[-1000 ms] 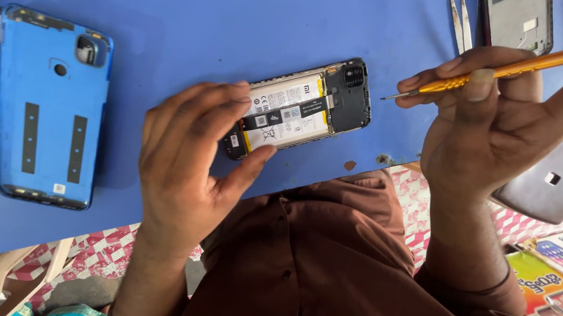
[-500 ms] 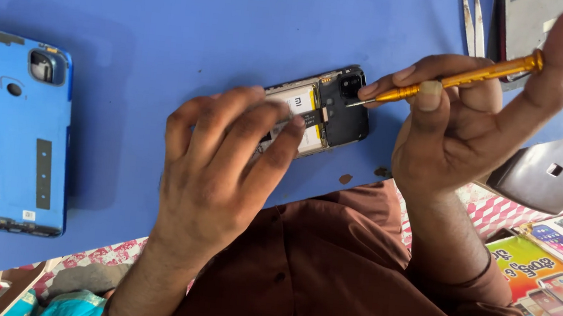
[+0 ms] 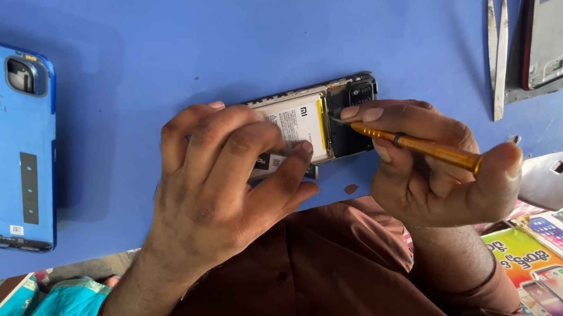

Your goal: The person uses a screwdriver to remove several screws from the internal frame of a disassembled smartphone. They carefully place the screws on the table and continue unscrewing components near the camera module.

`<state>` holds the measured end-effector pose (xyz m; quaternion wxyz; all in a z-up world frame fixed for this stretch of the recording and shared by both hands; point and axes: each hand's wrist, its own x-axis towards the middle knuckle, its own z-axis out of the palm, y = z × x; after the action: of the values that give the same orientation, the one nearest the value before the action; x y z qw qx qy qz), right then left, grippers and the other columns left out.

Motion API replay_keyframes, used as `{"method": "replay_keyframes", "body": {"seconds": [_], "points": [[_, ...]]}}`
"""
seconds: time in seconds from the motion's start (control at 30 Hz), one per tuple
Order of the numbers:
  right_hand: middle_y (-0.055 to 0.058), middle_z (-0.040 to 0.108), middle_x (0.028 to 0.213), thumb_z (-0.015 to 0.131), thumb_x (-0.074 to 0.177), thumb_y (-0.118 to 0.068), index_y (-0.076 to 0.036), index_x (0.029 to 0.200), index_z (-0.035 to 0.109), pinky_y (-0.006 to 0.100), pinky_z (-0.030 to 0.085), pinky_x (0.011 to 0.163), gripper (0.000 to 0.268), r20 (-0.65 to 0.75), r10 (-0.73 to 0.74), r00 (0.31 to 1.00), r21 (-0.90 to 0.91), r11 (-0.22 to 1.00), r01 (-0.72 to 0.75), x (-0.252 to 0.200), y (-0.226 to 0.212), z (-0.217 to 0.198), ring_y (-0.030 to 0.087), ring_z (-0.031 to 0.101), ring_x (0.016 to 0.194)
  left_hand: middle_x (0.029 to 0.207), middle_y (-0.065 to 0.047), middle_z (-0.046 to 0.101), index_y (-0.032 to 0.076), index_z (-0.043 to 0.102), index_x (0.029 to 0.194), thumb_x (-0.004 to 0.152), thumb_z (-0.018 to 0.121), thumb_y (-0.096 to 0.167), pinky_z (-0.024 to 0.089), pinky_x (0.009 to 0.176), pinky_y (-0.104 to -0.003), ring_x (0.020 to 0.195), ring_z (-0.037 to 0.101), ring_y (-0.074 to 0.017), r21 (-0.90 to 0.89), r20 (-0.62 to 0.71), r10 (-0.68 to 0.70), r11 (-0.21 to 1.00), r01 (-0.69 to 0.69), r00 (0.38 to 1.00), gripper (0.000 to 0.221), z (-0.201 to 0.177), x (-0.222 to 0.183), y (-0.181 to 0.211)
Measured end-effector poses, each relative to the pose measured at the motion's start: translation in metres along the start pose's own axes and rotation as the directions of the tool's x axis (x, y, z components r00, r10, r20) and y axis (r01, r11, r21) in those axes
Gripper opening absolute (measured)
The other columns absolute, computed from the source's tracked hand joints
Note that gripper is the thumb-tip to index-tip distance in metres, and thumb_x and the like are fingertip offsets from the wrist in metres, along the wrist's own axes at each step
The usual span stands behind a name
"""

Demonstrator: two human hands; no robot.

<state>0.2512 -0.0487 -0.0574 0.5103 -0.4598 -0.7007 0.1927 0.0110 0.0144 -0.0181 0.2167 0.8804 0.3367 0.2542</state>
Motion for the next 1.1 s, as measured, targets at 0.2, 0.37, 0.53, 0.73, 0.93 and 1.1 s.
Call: {"method": "replay_keyframes", "body": {"seconds": [0.2, 0.37, 0.53, 0.73, 0.93, 1.1], "points": [[0.028, 0.065, 0.109, 0.05, 0.104, 0.012, -0.026, 0.164, 0.003, 0.042, 0.075, 0.072, 0.085, 0.002, -0.002, 1.0, -0.019, 1.0, 0.002, -0.002, -0.001, 0.001, 0.034, 0.079, 0.082, 0.135, -0.004, 0.065, 0.018, 0.076, 0.103, 0.101, 0.085, 0.029, 0.042, 0.109, -0.05, 0.127, 0.058, -0.0223, 0.011, 0.018, -0.015, 1.0, 0.014, 1.0, 0.014, 0.004, -0.009, -0.002], [0.026, 0.067, 0.111, 0.052, 0.106, 0.01, -0.029, 0.165, 0.005, 0.041, 0.075, 0.074, 0.084, 0.001, 0.043, 0.999, -0.05, 0.998, -0.043, -0.001, -0.006, 0.002, 0.032, 0.078, 0.083, 0.136, -0.004, 0.064, 0.019, 0.077, 0.106, 0.101, 0.082, 0.029, 0.041, 0.111, -0.049, 0.129, 0.058, -0.0226, 0.017, 0.023, -0.013, 1.0, 0.013, 1.0, 0.011, 0.006, -0.014, -0.004], [0.026, 0.066, 0.11, 0.051, 0.107, 0.008, -0.028, 0.166, 0.008, 0.04, 0.074, 0.073, 0.081, 0.007, 0.035, 0.999, -0.066, 0.997, -0.035, 0.001, -0.006, 0.005, 0.031, 0.077, 0.082, 0.137, -0.004, 0.064, 0.02, 0.077, 0.106, 0.103, 0.082, 0.03, 0.041, 0.112, -0.048, 0.13, 0.058, -0.022, 0.02, 0.02, -0.009, 1.0, 0.008, 1.0, 0.011, 0.008, -0.015, -0.006], [0.026, 0.066, 0.108, 0.05, 0.108, 0.007, -0.027, 0.165, 0.008, 0.04, 0.074, 0.072, 0.079, 0.0, 0.034, 0.999, -0.094, 0.995, -0.034, 0.001, -0.006, 0.006, 0.03, 0.077, 0.079, 0.137, -0.004, 0.064, 0.019, 0.077, 0.104, 0.103, 0.081, 0.026, 0.041, 0.112, -0.049, 0.13, 0.057, -0.0223, 0.007, 0.019, -0.01, 1.0, 0.01, 1.0, 0.008, 0.007, -0.015, -0.006], [0.025, 0.066, 0.112, 0.05, 0.11, 0.006, -0.031, 0.166, 0.009, 0.04, 0.074, 0.073, 0.079, 0.002, 0.067, 0.998, -0.086, 0.994, -0.067, 0.001, -0.008, 0.007, 0.031, 0.078, 0.082, 0.136, -0.004, 0.063, 0.019, 0.077, 0.105, 0.103, 0.08, 0.026, 0.041, 0.113, -0.05, 0.131, 0.057, -0.0222, -0.011, 0.028, -0.014, 1.0, 0.015, 1.0, 0.008, 0.007, -0.016, -0.007], [0.025, 0.066, 0.11, 0.05, 0.109, 0.007, -0.029, 0.165, 0.009, 0.039, 0.074, 0.071, 0.078, -0.005, 0.032, 0.999, -0.101, 0.994, -0.032, 0.001, -0.007, 0.007, 0.03, 0.077, 0.08, 0.137, -0.004, 0.062, 0.019, 0.076, 0.107, 0.105, 0.08, 0.025, 0.041, 0.114, -0.05, 0.132, 0.056, -0.0226, 0.001, 0.018, 0.001, 1.0, -0.001, 1.0, 0.007, 0.008, -0.018, -0.008]]}}
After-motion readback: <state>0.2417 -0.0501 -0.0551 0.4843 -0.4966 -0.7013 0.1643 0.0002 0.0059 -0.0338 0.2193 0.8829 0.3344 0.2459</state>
